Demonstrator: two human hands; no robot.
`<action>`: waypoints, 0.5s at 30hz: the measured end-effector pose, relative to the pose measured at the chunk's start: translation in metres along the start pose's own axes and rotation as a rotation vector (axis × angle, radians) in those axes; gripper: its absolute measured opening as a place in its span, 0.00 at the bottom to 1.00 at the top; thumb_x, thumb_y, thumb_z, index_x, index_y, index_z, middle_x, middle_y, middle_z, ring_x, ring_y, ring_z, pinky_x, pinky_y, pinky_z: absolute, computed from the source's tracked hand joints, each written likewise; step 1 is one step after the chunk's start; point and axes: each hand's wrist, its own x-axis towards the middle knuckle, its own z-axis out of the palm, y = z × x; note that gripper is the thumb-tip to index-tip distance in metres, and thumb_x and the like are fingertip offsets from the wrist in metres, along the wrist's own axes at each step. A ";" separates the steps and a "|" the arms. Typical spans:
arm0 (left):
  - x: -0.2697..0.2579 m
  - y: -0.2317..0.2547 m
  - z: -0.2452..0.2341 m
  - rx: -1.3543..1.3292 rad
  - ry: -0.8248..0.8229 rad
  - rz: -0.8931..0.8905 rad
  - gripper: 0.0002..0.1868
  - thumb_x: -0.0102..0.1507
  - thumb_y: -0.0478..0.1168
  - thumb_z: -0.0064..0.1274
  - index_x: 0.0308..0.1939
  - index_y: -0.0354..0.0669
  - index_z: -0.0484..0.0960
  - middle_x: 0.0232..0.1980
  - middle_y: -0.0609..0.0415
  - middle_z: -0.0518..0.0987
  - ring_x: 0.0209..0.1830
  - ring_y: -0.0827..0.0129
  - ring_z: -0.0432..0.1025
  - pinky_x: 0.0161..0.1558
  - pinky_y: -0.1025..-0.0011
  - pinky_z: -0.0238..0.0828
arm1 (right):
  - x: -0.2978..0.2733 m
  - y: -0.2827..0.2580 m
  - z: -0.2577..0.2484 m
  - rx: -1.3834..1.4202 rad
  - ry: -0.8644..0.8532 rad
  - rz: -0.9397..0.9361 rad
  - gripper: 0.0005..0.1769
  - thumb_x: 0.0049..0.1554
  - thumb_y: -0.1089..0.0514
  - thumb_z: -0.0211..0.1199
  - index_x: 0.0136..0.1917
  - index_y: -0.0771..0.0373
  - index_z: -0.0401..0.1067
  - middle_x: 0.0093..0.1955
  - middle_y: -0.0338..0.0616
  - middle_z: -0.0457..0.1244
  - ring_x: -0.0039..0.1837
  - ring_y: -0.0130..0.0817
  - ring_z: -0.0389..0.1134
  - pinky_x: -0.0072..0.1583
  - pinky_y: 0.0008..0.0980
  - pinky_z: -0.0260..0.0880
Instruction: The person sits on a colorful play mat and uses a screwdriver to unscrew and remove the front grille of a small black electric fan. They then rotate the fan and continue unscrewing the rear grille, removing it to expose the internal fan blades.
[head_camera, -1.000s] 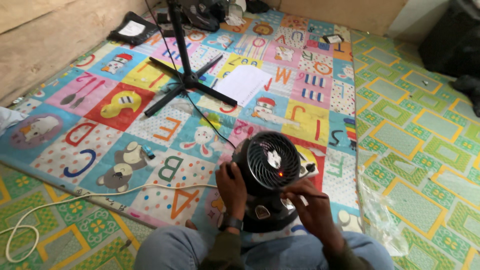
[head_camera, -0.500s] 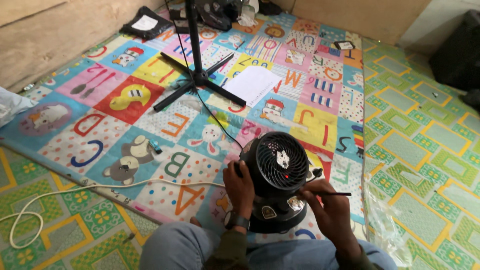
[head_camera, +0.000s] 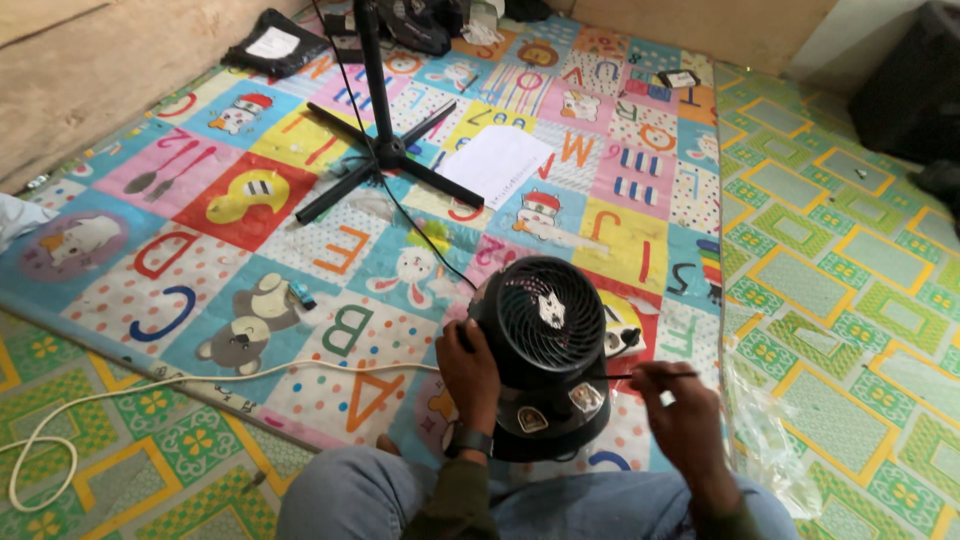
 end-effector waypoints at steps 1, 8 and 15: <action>-0.002 -0.002 -0.001 -0.009 -0.005 -0.023 0.19 0.70 0.49 0.45 0.50 0.35 0.77 0.43 0.36 0.76 0.46 0.42 0.70 0.49 0.52 0.67 | -0.013 0.005 0.006 -0.015 -0.016 0.008 0.07 0.56 0.60 0.69 0.47 0.65 0.80 0.43 0.51 0.72 0.43 0.35 0.75 0.45 0.31 0.73; -0.003 -0.007 0.001 -0.002 0.012 0.034 0.18 0.71 0.48 0.45 0.49 0.35 0.77 0.44 0.37 0.77 0.47 0.41 0.70 0.50 0.52 0.66 | -0.075 0.022 0.018 0.689 -0.054 0.364 0.08 0.56 0.63 0.66 0.48 0.69 0.78 0.42 0.46 0.75 0.46 0.27 0.76 0.50 0.29 0.73; -0.004 0.001 -0.004 -0.021 0.005 0.032 0.18 0.71 0.48 0.45 0.48 0.35 0.77 0.44 0.36 0.76 0.46 0.41 0.70 0.49 0.52 0.66 | -0.082 0.016 0.012 0.205 -0.081 0.188 0.07 0.51 0.63 0.70 0.45 0.65 0.80 0.37 0.42 0.73 0.39 0.27 0.74 0.44 0.28 0.73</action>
